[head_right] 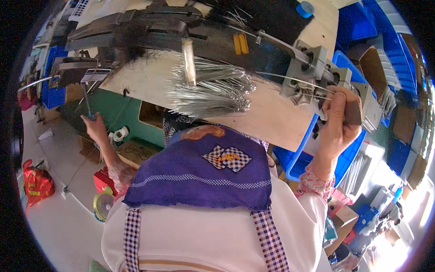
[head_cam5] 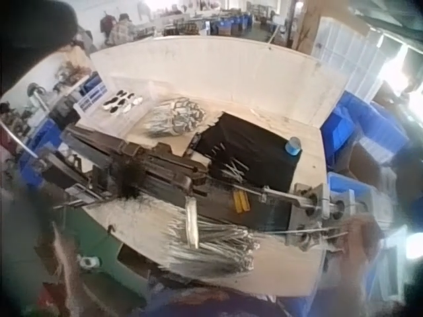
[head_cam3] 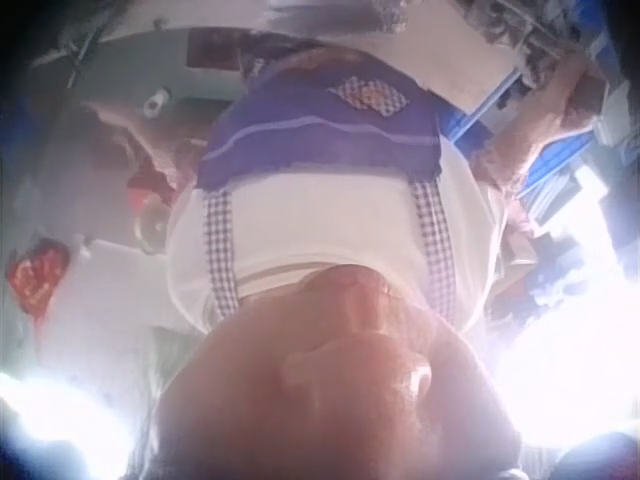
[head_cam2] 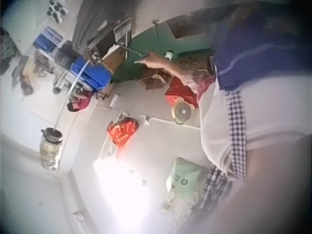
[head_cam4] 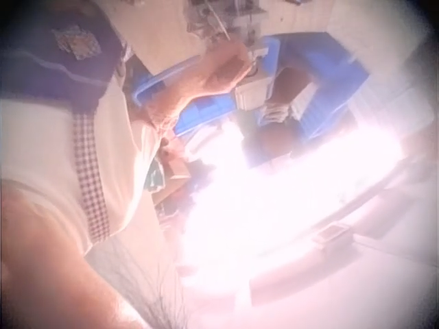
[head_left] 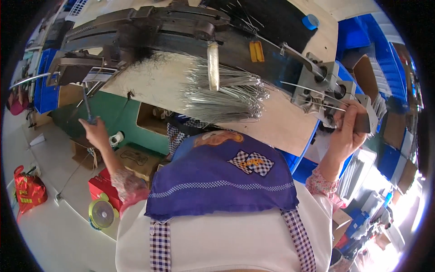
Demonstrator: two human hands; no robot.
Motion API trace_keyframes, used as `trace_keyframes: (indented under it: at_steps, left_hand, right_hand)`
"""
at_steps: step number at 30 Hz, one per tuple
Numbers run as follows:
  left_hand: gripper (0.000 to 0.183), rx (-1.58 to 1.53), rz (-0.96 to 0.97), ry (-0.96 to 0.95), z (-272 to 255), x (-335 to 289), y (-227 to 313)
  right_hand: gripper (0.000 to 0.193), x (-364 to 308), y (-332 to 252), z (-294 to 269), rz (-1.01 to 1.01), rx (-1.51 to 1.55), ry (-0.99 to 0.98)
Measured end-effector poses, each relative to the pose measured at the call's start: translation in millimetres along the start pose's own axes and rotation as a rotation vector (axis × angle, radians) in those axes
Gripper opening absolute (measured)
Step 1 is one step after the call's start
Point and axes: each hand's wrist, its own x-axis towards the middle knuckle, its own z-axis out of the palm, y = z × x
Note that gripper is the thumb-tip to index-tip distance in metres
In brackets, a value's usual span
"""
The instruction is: Manually assemble industrial brushes by inserting bristles into frames and applying small components.
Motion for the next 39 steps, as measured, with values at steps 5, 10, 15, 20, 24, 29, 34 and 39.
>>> trace_keyframes:
  at_steps: [5, 10, 15, 20, 24, 29, 34, 39]
  left_hand:
    - [0.056, -0.114, 0.625, 0.03, -28, -74, 144]
    - [0.029, -1.008, 1.064, -0.977, -136, -139, 287]
    - [0.022, -1.151, 0.623, -1.368, -97, -121, 269]
    - [0.026, -1.485, 0.259, -1.531, -49, -156, 264]
    - [0.02, -1.499, -0.118, -1.619, -78, -168, 306]
    - [0.011, -1.878, -0.387, -1.896, -121, -109, 315]
    - [0.011, -2.433, -0.594, -1.863, -94, -70, 257]
    - [0.025, -1.27, 0.628, -1.22, -104, -90, 244]
  right_hand:
    - [0.009, 17, -21, 21, -0.012, -0.194, -0.31]
    - [0.009, 31, -64, 89, -0.412, -0.018, -0.734]
    - [0.018, 50, -46, 97, -0.375, -0.394, -0.653]
    - [0.029, 62, -12, 94, -0.727, -0.531, -0.628]
    - [0.022, 74, -8, 109, -0.866, -0.652, -0.659]
    - [0.014, 78, -9, 122, -0.833, -0.757, -0.638]
    - [0.013, 55, -13, 117, -0.824, -0.728, -0.685]
    - [0.011, 76, 1, 134, -0.727, -0.855, -0.658]
